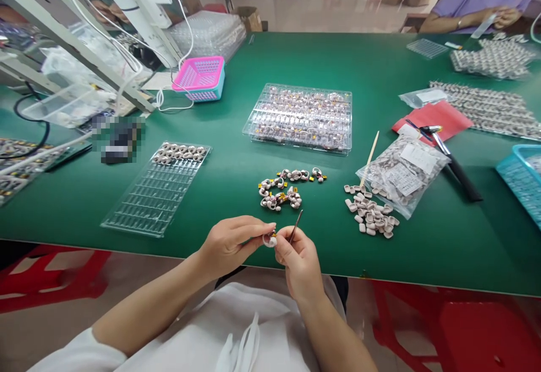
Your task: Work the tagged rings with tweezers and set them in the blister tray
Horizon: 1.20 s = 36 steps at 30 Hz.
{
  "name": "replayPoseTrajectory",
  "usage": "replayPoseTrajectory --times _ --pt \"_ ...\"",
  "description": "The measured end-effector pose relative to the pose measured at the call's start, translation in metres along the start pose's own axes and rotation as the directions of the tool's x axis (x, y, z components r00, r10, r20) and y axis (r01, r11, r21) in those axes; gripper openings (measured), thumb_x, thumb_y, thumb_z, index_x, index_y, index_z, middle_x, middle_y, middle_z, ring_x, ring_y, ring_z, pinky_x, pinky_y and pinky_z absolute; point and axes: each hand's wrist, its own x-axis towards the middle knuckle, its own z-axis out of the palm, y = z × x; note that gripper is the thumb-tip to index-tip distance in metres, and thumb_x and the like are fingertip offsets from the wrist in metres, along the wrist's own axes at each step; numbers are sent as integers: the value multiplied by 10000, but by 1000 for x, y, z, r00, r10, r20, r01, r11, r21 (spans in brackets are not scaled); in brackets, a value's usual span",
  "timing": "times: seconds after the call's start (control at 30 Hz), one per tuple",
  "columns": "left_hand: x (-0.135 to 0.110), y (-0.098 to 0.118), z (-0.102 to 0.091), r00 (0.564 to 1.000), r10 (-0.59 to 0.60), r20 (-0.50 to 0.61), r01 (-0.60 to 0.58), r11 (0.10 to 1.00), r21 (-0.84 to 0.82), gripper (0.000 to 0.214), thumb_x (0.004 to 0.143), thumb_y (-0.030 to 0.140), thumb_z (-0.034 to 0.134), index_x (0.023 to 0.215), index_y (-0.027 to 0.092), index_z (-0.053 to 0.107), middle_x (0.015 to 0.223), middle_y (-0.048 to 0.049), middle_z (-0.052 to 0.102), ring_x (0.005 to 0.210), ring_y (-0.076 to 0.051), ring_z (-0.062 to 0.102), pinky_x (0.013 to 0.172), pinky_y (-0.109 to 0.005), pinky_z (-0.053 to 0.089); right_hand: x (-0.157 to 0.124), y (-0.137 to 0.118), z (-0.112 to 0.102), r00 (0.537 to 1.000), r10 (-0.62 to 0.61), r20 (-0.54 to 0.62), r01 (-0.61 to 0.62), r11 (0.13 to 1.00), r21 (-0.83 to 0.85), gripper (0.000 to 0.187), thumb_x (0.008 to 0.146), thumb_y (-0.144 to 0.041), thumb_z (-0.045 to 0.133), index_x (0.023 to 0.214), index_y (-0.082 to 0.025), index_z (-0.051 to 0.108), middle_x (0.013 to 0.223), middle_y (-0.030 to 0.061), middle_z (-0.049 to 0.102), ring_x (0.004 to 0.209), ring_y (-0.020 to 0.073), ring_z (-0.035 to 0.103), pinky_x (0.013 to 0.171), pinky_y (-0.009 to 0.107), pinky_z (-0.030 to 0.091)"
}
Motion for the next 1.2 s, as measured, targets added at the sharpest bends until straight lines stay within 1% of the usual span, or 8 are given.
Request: replayPoseTrajectory --times 0.13,0.23,0.37,0.53,0.73,0.93,1.13,1.2 --pt "-2 0 2 999 54 10 -54 995 84 309 914 138 579 1175 242 708 915 -85 796 802 -173 732 711 -266 565 0 5 6 999 10 -49 -8 998 55 295 744 -396 787 746 -182 584 644 -28 512 519 72 349 491 234 275" --pt "-3 2 2 996 90 15 -91 990 108 354 921 107 548 1218 241 685 969 -97 791 817 -172 725 719 -271 563 1 7 8 997 -6 -76 10 999 50 300 728 -405 792 763 -188 588 671 -12 556 515 77 376 488 238 297" --pt "-3 5 1 995 95 36 -98 988 122 384 931 104 526 1263 241 660 1004 -108 784 836 -178 725 724 -277 570 2 8 3 992 -81 -94 77 996 -41 270 746 -399 782 765 -188 614 657 -18 549 528 84 397 488 233 312" --pt "-2 7 1 989 143 31 -145 985 91 456 923 67 524 1349 218 588 1021 -135 772 862 -194 718 730 -293 577 2 10 -6 979 -196 -50 186 969 -163 237 766 -359 783 728 -189 623 649 -24 555 554 92 419 512 235 347" --pt "-2 6 2 992 119 47 -120 992 40 491 932 73 505 1393 235 548 1050 -139 752 883 -194 704 742 -292 571 1 15 -8 971 -240 -24 232 956 -178 224 813 -354 750 742 -194 611 659 -27 541 577 99 432 532 240 360" --pt "-4 8 2 995 74 60 -72 997 -37 472 945 79 472 1379 238 566 1065 -132 738 920 -190 696 774 -293 574 -1 15 -4 971 -241 -13 232 949 -214 272 831 -404 729 741 -198 574 639 -38 491 562 97 400 516 234 352" --pt "0 12 -1 996 24 91 -10 989 -150 422 938 100 531 1337 213 612 1005 -128 740 874 -172 698 747 -251 563 -7 13 -6 961 -276 -2 264 923 -279 246 876 -381 684 769 -207 547 654 -45 465 541 89 372 487 232 321" --pt "1 13 -1 996 -3 94 21 983 -184 383 931 115 563 1295 198 649 984 -127 743 848 -165 704 735 -235 561 -9 10 -8 958 -287 18 278 907 -318 211 887 -351 675 790 -207 556 680 -37 479 562 94 399 502 235 338"
